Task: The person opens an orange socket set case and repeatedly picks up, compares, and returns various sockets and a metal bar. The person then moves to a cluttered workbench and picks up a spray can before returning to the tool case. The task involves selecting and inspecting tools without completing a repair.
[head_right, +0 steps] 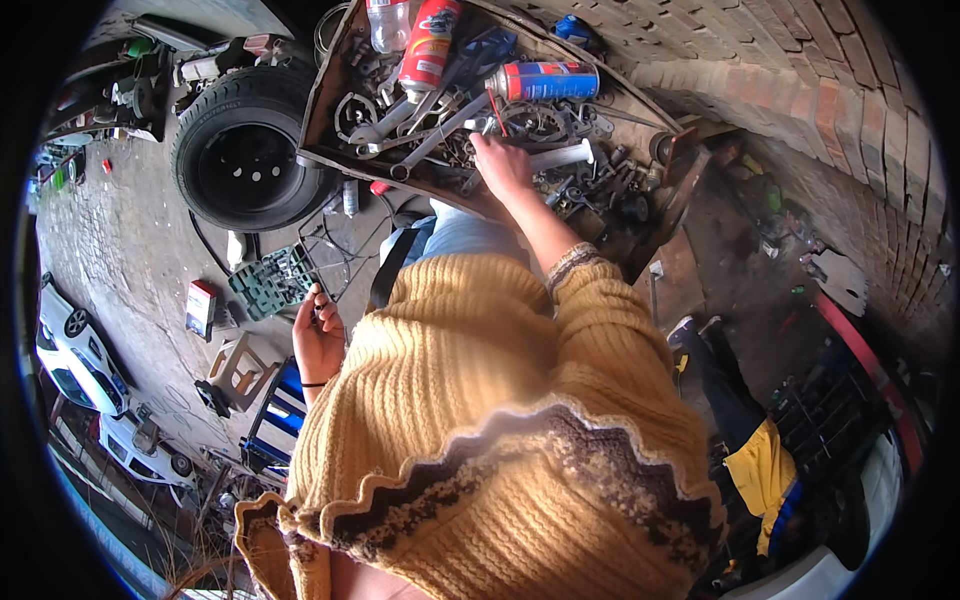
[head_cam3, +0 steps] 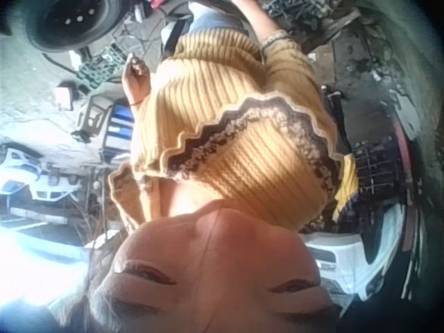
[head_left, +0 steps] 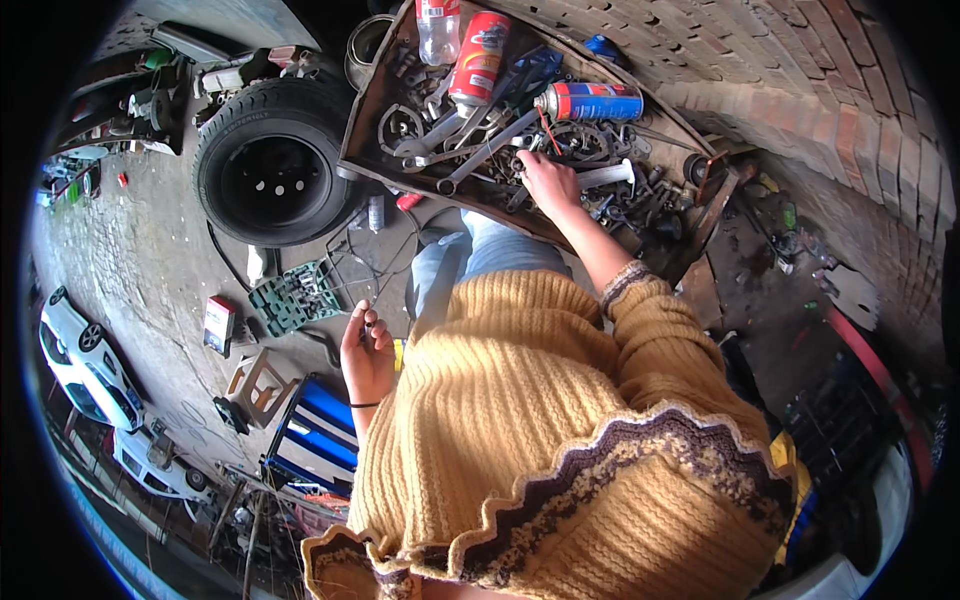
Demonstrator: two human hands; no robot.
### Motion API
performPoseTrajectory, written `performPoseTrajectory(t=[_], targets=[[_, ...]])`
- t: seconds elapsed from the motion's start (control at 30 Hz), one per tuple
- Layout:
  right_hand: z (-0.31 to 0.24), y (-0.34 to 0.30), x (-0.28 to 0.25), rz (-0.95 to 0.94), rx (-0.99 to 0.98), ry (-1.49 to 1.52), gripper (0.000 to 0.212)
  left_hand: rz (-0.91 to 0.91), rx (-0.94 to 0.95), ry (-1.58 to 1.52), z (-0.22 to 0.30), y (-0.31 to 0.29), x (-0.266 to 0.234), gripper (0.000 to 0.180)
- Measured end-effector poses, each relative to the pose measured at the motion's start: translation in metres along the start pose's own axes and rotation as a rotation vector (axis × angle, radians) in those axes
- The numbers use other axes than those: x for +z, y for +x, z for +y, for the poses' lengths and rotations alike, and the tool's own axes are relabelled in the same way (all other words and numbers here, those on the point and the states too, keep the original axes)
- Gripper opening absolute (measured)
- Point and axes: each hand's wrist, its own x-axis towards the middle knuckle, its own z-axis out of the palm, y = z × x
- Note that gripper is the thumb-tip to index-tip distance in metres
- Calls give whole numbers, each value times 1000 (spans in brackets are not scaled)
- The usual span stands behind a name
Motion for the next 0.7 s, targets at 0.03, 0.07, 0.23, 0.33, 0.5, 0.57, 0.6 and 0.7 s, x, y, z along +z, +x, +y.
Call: performPoseTrajectory(t=[0.03,0.07,0.23,0.33,0.5,0.57,0.6,0.7], targets=[[1,1,-1,24,-33,32,29,24,4,4,0,1,0,16],[4,1,-2,41,-63,67,28,28,8,-11,-1,1,0,17],[16,-4,-12,16,-208,81,28,14,-2,-5,2,2,-2,16],[22,-6,-20,-23,-254,36,29,34,7,-47,0,1,-4,18],[33,-4,-36,-128,-324,64,27,9,9,-61,1,-1,-6,18],[36,-4,-41,-193,-344,49,28,46,12,-34,2,-1,-7,17],[37,-6,-42,-205,-352,38,28,55,10,-22,2,-2,-8,15],[39,-9,-46,-256,-382,-1,30,89,8,-19,2,-1,-9,14]])
